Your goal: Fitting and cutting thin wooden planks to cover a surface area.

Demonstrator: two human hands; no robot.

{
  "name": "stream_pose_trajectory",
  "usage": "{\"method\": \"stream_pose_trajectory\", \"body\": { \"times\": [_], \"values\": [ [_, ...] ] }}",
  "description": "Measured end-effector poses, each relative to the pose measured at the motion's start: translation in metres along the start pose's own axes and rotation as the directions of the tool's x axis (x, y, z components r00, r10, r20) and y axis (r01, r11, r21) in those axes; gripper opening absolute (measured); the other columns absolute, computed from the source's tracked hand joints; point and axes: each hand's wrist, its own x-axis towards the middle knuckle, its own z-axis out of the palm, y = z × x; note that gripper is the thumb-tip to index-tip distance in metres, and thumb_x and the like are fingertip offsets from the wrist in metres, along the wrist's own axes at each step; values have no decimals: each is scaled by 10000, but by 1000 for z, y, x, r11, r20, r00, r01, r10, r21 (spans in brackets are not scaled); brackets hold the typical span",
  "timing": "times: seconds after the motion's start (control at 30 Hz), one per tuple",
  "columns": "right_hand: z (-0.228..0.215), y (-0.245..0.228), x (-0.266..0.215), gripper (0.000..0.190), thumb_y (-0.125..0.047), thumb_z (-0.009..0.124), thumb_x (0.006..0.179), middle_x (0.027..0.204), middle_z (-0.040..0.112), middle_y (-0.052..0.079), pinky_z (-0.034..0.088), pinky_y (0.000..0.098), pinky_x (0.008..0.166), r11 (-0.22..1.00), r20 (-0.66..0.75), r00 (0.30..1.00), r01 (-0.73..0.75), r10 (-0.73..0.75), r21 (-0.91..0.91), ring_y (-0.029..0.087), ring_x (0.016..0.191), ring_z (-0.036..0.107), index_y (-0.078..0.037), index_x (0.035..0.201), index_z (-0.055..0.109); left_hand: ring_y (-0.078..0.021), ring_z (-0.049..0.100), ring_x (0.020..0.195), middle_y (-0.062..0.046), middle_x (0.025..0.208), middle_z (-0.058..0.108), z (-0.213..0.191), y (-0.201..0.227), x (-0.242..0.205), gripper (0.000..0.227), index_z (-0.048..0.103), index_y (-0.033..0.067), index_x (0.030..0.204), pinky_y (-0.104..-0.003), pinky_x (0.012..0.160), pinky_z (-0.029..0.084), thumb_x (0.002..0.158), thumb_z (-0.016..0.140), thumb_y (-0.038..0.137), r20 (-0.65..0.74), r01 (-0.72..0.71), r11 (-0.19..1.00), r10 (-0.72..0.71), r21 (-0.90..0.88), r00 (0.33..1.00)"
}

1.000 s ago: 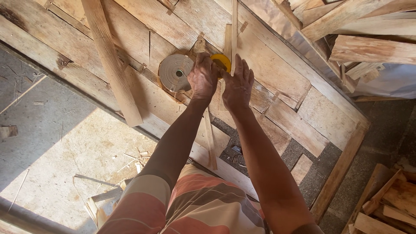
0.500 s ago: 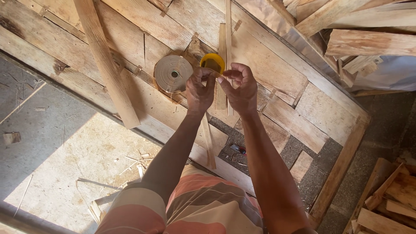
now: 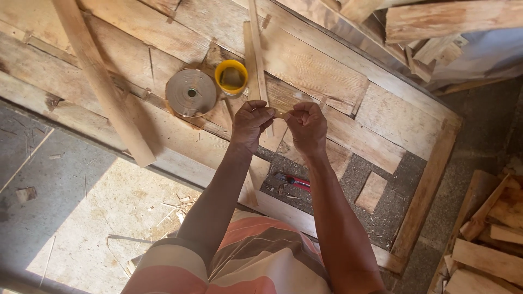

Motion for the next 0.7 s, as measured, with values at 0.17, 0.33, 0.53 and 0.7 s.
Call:
{"method": "stream_pose_trajectory", "body": {
  "times": [0.17, 0.33, 0.53, 0.7],
  "values": [
    [-48, 11, -23, 286, -16, 733, 953, 970, 725, 84, 559, 232, 737, 998, -81, 995, -62, 60, -30, 102, 867, 685, 29, 1197, 593, -148, 729, 858, -89, 952, 773, 23, -46, -1, 270, 635, 42, 1135, -278, 775, 594, 899, 764, 20, 35, 46, 985, -53, 168, 998],
    [-82, -10, -39, 208, -53, 700, 982, 972, 742, 79, 551, 268, 740, 987, -115, 992, -67, 51, -143, 118, 860, 677, 9, 1180, 691, -120, 728, 836, -59, 924, 776, 46, -75, -12, 165, 723, 22, 1085, -249, 764, 592, 926, 763, 41, 66, 52, 935, -80, 350, 995],
    [-84, -24, -44, 137, -71, 687, 974, 989, 783, 113, 604, 362, 843, 896, -126, 984, 60, -128, -440, 189, 925, 748, -31, 1095, 738, -106, 710, 801, -32, 924, 764, 54, -61, -29, 221, 706, 58, 1124, -246, 725, 592, 941, 764, 167, 205, 307, 949, -315, 67, 927],
    [-67, -42, -47, 204, -81, 742, 960, 980, 763, 61, 544, 394, 862, 634, -28, 903, 278, -429, -722, 201, 961, 705, -67, 1159, 697, -172, 756, 764, -120, 876, 770, 62, -32, -40, 423, 666, 33, 1115, -283, 700, 639, 896, 703, 394, 95, 390, 920, -386, -32, 918]
  ]
}}
